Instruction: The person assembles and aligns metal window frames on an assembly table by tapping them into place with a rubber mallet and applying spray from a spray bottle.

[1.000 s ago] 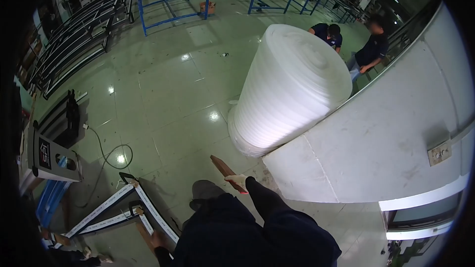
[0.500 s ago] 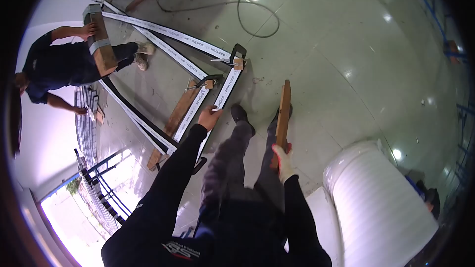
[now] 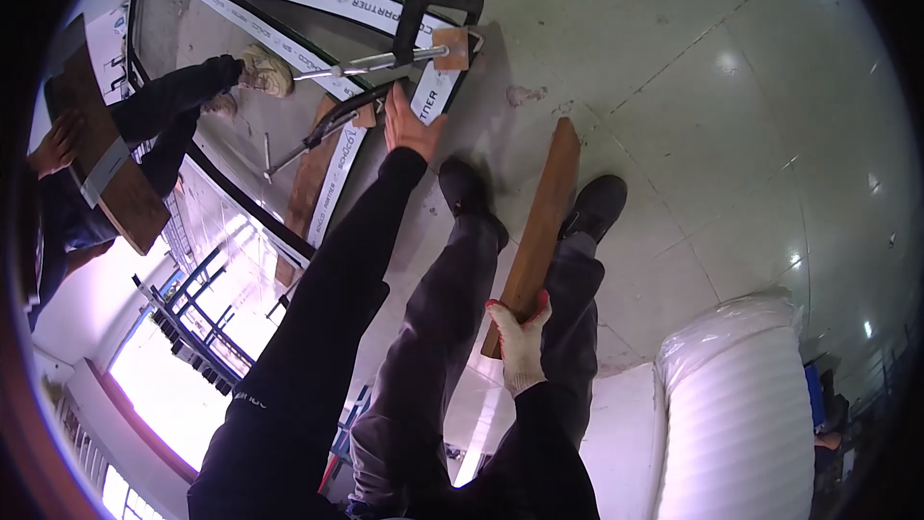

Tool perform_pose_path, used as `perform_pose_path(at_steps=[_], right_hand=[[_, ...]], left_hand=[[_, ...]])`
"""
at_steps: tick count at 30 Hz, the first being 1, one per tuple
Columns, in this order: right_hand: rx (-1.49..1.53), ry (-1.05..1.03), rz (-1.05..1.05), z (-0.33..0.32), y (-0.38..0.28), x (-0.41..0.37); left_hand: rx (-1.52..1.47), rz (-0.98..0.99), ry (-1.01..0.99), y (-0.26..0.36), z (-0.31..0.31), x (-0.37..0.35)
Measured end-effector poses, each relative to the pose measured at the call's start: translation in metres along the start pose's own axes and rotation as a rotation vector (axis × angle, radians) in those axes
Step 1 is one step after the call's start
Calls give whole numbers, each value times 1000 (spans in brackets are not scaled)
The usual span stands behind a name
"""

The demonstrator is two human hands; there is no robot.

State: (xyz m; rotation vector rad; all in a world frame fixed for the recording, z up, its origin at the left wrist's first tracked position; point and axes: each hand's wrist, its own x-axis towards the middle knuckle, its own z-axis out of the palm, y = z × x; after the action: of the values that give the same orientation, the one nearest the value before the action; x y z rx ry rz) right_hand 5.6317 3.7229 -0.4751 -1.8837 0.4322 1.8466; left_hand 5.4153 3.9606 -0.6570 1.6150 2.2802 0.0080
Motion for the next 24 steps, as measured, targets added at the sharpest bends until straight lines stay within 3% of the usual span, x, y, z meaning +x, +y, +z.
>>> perform_pose_path(at_steps=[3, 6, 7, 10, 14, 15, 19, 24], right_hand=[[56, -14, 52, -2, 9, 9], [4, -17, 60, 4, 13, 14], [-28, -18, 47, 8, 11, 12], [-36, -13, 123, 15, 2, 10], [-81, -40, 144, 20, -6, 12], [-83, -49, 154, 21, -10, 11], [-107, -51, 178, 24, -17, 7], [-138, -53, 173, 23, -7, 14]], left_hand=[[24, -71, -347, 2, 11, 27], [-12, -153, -223, 21, 3, 45], [10, -88, -336, 22, 2, 50], [-87, -114, -235, 25, 2, 63], [-90, -89, -455, 6, 17, 69], [-68, -98, -156, 5, 24, 57], [-78, -129, -338, -4, 18, 44], [-112, -188, -235, -7, 25, 26]])
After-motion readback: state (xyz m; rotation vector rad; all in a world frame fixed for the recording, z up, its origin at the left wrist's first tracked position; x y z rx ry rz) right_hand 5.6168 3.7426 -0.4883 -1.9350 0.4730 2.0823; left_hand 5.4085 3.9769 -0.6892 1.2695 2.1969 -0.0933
